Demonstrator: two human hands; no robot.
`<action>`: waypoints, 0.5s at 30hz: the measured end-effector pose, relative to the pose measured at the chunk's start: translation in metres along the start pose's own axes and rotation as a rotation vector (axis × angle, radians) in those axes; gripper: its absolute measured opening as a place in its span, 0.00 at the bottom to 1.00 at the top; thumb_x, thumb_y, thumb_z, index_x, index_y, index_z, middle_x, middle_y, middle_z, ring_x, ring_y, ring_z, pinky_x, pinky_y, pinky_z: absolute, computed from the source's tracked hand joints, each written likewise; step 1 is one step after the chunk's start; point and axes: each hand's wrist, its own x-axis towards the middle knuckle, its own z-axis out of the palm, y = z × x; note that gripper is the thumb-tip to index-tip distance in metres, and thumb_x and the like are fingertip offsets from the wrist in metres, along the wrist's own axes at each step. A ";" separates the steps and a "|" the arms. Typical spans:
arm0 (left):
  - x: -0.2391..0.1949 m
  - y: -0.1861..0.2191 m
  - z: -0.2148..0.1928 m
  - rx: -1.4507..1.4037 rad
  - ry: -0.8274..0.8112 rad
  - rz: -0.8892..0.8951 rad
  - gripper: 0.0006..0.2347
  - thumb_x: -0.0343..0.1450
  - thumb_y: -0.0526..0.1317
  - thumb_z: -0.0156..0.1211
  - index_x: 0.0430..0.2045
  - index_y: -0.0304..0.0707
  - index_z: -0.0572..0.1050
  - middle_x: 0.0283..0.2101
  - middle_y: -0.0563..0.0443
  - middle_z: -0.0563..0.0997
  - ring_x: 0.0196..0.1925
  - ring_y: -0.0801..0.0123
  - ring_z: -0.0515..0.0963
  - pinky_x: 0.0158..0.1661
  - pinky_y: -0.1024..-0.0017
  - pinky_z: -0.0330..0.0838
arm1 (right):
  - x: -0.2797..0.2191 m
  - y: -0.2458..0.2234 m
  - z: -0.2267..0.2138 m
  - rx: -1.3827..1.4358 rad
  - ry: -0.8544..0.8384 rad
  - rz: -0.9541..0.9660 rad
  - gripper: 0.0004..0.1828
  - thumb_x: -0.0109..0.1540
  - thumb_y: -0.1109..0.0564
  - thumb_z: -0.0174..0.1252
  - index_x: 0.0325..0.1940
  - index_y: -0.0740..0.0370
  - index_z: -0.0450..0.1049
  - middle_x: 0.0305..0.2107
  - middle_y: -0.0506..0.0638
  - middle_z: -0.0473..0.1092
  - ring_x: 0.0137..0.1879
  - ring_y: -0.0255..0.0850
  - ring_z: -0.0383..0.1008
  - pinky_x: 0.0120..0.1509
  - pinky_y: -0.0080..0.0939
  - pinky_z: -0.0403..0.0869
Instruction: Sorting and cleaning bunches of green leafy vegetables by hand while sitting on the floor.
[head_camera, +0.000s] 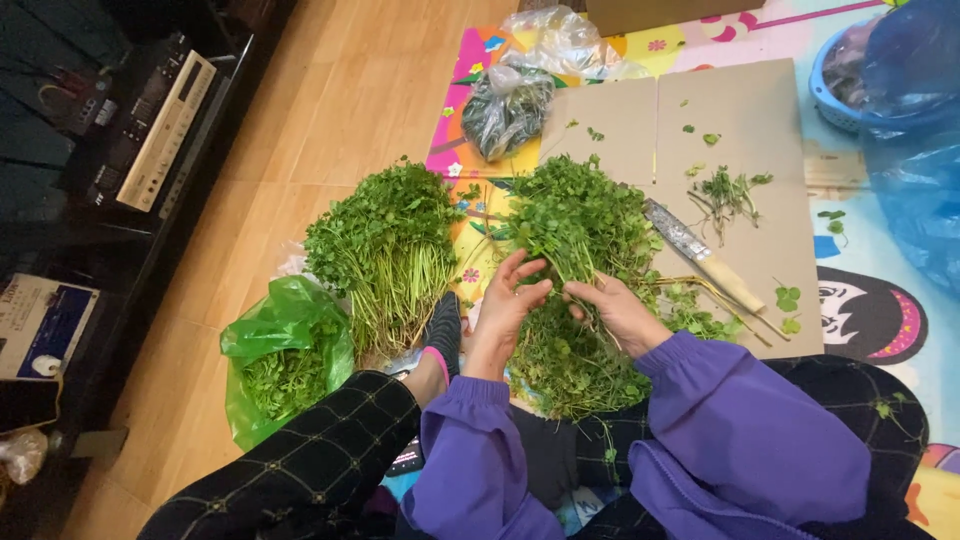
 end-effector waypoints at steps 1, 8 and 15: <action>-0.003 0.007 0.004 0.001 0.001 0.005 0.38 0.65 0.29 0.68 0.68 0.27 0.51 0.59 0.37 0.72 0.43 0.71 0.79 0.40 0.79 0.79 | 0.003 0.005 -0.004 0.000 -0.004 -0.004 0.09 0.65 0.56 0.59 0.45 0.64 0.71 0.33 0.52 0.72 0.26 0.36 0.70 0.27 0.34 0.65; -0.040 0.058 0.040 0.055 -0.237 0.040 0.30 0.65 0.25 0.67 0.63 0.29 0.63 0.55 0.32 0.74 0.43 0.60 0.81 0.43 0.68 0.78 | 0.002 -0.022 -0.009 -0.075 0.124 -0.162 0.08 0.68 0.55 0.58 0.36 0.60 0.72 0.25 0.44 0.68 0.27 0.35 0.66 0.32 0.35 0.64; -0.065 0.016 0.078 0.048 -0.693 -0.010 0.24 0.65 0.29 0.68 0.57 0.32 0.69 0.48 0.43 0.77 0.41 0.70 0.80 0.47 0.72 0.76 | 0.008 -0.026 -0.036 -0.144 0.120 -0.242 0.13 0.69 0.55 0.56 0.51 0.68 0.69 0.32 0.56 0.71 0.31 0.41 0.69 0.36 0.39 0.70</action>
